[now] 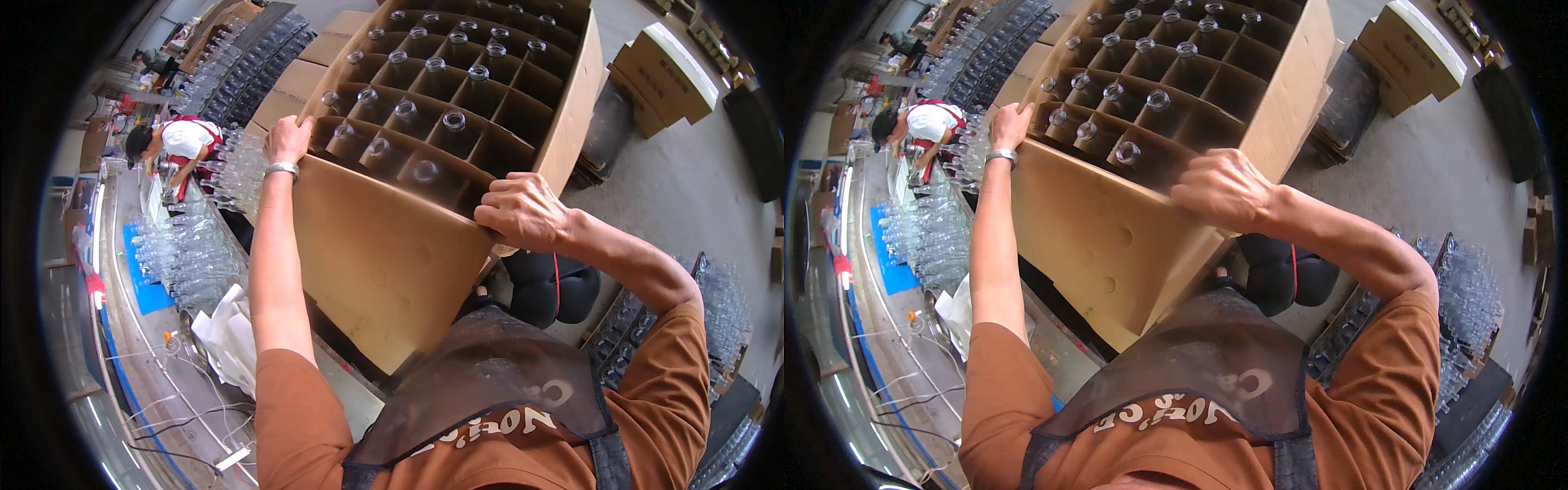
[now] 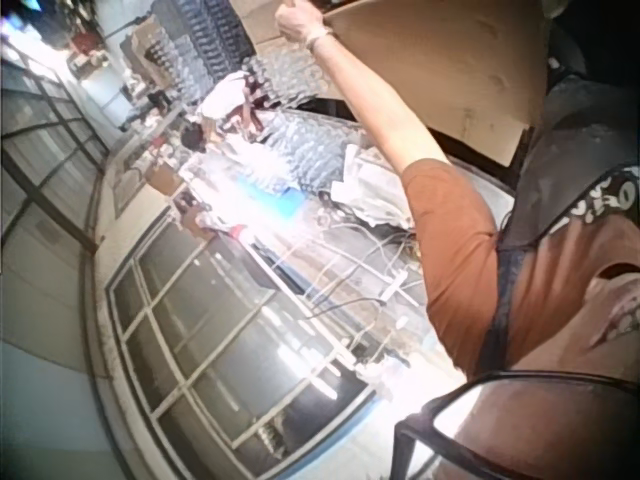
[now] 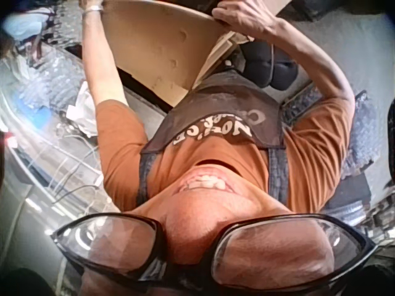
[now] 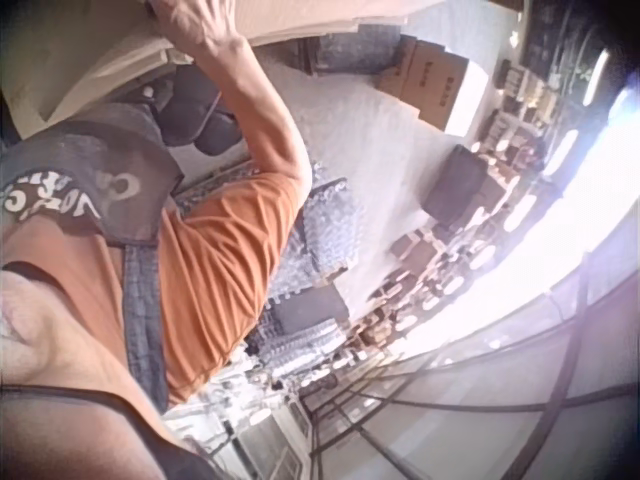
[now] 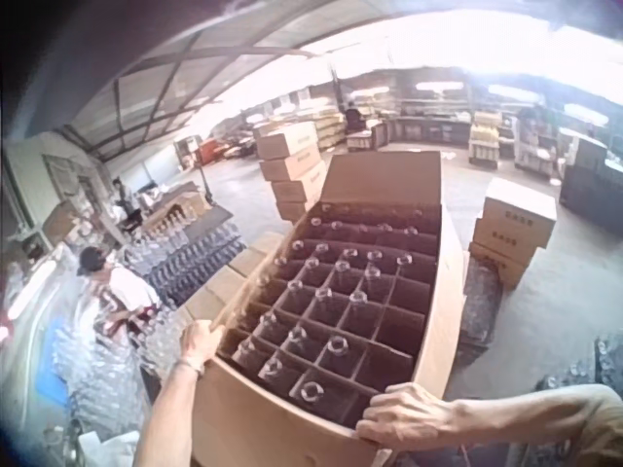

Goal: The person applies labels to clear plastic bottles using a label applicator and wipes them with a cloth. They then place the labeled bottles into a cardboard box with internal dividers.

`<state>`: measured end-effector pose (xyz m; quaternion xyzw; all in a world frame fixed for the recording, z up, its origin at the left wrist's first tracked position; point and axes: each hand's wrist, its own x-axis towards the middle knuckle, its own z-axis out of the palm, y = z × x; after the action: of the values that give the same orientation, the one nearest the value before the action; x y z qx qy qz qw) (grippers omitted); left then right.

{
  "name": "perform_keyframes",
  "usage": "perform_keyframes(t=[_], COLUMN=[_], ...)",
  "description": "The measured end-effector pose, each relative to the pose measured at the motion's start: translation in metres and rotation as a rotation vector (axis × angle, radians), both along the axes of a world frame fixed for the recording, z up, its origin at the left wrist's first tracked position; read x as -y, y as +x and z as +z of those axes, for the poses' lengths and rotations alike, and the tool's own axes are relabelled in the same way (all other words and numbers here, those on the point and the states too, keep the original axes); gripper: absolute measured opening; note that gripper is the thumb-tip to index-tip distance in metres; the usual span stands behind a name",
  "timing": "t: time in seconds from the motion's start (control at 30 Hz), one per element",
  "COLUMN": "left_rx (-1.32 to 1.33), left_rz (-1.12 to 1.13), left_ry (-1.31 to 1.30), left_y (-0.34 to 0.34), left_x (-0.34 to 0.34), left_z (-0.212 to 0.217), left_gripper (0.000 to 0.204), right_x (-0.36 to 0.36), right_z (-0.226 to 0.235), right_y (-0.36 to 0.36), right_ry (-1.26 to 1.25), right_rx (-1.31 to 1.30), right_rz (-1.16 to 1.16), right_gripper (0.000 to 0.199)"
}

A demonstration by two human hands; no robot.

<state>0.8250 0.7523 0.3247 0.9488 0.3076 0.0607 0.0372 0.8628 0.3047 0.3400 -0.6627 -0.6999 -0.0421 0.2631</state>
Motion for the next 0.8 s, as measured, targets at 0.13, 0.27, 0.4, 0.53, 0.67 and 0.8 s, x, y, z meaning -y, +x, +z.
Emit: perform_keyframes(t=[0.13,0.27,0.4,0.53,0.67,0.8], left_rx=[0.339,0.036,-0.020,0.070,0.453,1.072], left_rz=[-0.287,-0.184,-0.149,-0.201,-0.148,-0.007], left_ry=[0.256,0.169,0.129,-0.037,-0.211,-0.289], left_y=[-0.015,-0.025,-0.025,-0.019,-0.026,-0.045], left_x=[0.022,0.071,0.057,0.046,0.045,0.048], left_z=[0.005,0.042,0.045,0.028,0.017,0.070], left_gripper=[0.039,0.041,0.036,0.036,0.035,0.035], right_x=[-0.005,-0.023,-0.048,-0.069,-0.088,-0.086], right_z=[0.017,0.047,0.053,0.085,0.025,0.013], right_y=[0.005,0.024,0.071,0.085,0.100,0.091], right_ry=[-0.043,-0.334,-0.794,-0.430,-0.457,-0.334], right_rx=[-0.074,-0.176,-0.489,-0.460,-0.059,-0.010], right_rz=[0.070,0.076,0.334,-0.079,-0.176,-0.200], right_gripper=[0.026,0.083,0.101,0.069,0.047,0.034])
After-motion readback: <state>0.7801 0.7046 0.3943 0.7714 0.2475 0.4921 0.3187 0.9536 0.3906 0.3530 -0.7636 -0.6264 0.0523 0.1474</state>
